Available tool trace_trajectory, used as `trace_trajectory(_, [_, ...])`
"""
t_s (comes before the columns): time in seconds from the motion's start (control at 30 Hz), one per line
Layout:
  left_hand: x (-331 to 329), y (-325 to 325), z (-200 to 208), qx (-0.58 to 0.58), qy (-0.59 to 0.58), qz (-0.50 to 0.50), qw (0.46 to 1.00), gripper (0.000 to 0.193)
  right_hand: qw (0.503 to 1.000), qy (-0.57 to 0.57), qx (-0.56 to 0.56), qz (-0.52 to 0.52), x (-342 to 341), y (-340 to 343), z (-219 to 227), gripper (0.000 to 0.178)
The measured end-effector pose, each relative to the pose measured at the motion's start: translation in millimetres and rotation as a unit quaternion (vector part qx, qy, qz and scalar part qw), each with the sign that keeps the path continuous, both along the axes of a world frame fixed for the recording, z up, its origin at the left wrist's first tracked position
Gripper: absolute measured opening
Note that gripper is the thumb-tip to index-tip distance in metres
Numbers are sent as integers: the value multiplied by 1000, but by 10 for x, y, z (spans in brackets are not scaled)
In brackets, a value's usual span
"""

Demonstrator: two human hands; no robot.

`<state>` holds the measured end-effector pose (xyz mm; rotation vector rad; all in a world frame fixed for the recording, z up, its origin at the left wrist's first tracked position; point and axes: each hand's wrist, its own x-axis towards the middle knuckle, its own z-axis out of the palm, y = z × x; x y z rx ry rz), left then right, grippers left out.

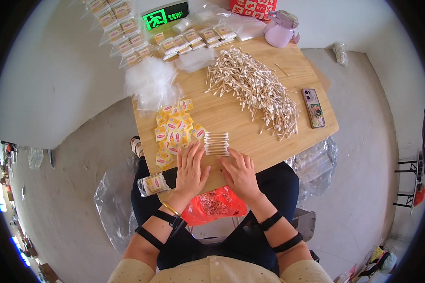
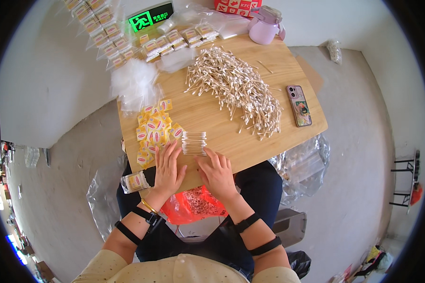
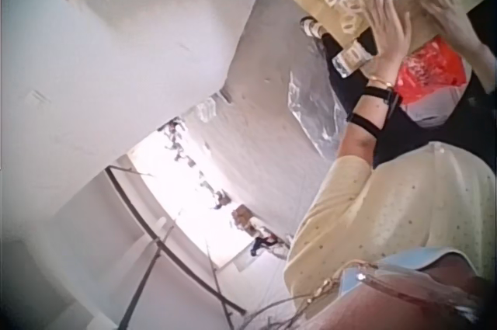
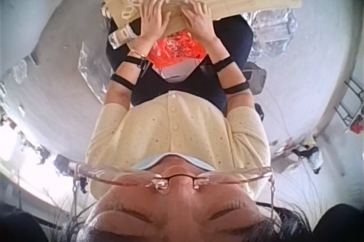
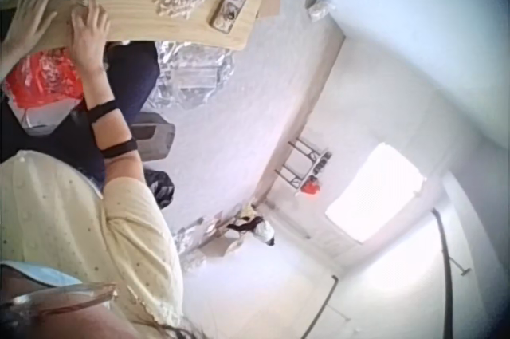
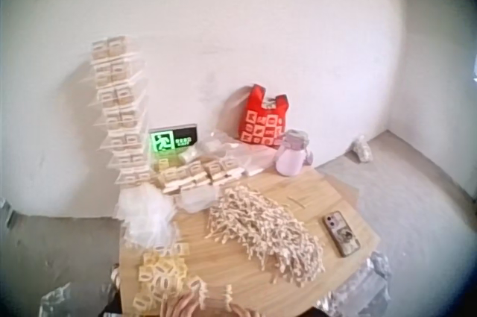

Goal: The person sits at a table and manually arranges cotton swabs into neat rows. They then place a small yellow wrapper over the aligned swabs and fold the wrapper to enclose them. The person repeats this process, creating multiple packaged units of cotton swabs.

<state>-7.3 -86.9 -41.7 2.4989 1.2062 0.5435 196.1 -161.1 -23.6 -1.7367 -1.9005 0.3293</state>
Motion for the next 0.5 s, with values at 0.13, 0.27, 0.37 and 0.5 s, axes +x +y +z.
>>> trace_trajectory(0.13, [10,-4,-32,11,-40,21,999,49,1000,-16,8,-11,-43,55,-52,55])
trace_trajectory(0.27, [10,-8,-50,10,-43,24,999,45,1000,-25,4,-12,-35,77,-101,57])
trace_trajectory(0.37, [9,-11,-61,17,-38,17,999,44,1000,-26,-1,-9,-36,68,-99,58])
trace_trajectory(0.5, [4,-10,-77,23,-4,-3,1000,48,1000,-28,2,-7,-57,64,-73,59])
